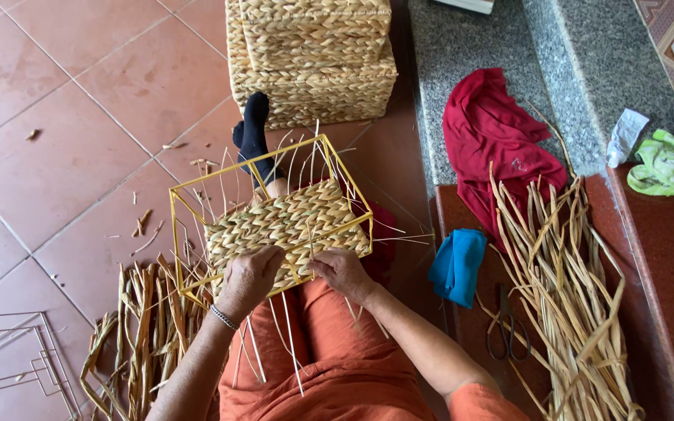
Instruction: The person sits on the floor weaving a water hyacinth panel onto a yellow metal basket frame. They tuck and tighten woven strands, trim excess material with scissors, rotate the frame to work different sides, and bend protruding sticks over the frame edges.
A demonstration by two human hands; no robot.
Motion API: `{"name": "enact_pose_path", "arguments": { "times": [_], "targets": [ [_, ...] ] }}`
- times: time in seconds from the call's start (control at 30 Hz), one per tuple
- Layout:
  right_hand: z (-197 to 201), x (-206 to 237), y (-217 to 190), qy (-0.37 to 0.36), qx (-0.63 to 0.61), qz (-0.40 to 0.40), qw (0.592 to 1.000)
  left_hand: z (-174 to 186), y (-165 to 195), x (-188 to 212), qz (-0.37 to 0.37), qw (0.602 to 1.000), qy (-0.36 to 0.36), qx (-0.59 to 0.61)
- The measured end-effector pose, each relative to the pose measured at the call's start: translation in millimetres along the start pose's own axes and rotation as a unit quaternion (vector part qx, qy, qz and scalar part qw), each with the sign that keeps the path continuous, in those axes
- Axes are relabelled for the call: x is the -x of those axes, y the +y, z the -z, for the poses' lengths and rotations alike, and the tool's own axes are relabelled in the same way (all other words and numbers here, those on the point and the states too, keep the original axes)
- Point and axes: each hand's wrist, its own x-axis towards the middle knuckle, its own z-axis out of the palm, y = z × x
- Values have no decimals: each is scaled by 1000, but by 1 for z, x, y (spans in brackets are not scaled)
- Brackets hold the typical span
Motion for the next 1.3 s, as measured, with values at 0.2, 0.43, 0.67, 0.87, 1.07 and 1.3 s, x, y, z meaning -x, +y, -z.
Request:
{"name": "enact_pose_path", "arguments": {
  "times": [0.2, 0.43, 0.67, 0.87, 1.07, 1.3],
  "targets": [
    [-7, -6, 11, 8, -18, -94, 995, 8, -4, -5, -5, 999, 4, 50],
    [28, -8, 25, 55, -55, -106, 991, 50, -45, 1, -71, 985, -9, -158],
    [48, -15, 1, 78, 113, -98, 986, 55, -50, 19, 72, 997, -32, 20],
    [52, 20, -72, -112, 274, 24, 955, 37, -24, 5, 15, 999, 0, 50],
    [19, 48, -125, -189, -70, 35, 979, 26, -8, -17, 26, 999, 3, 20],
    [-32, 25, -78, -138, 107, 187, 967, 20, 3, -25, 30, 994, 22, 100]
  ]
}}
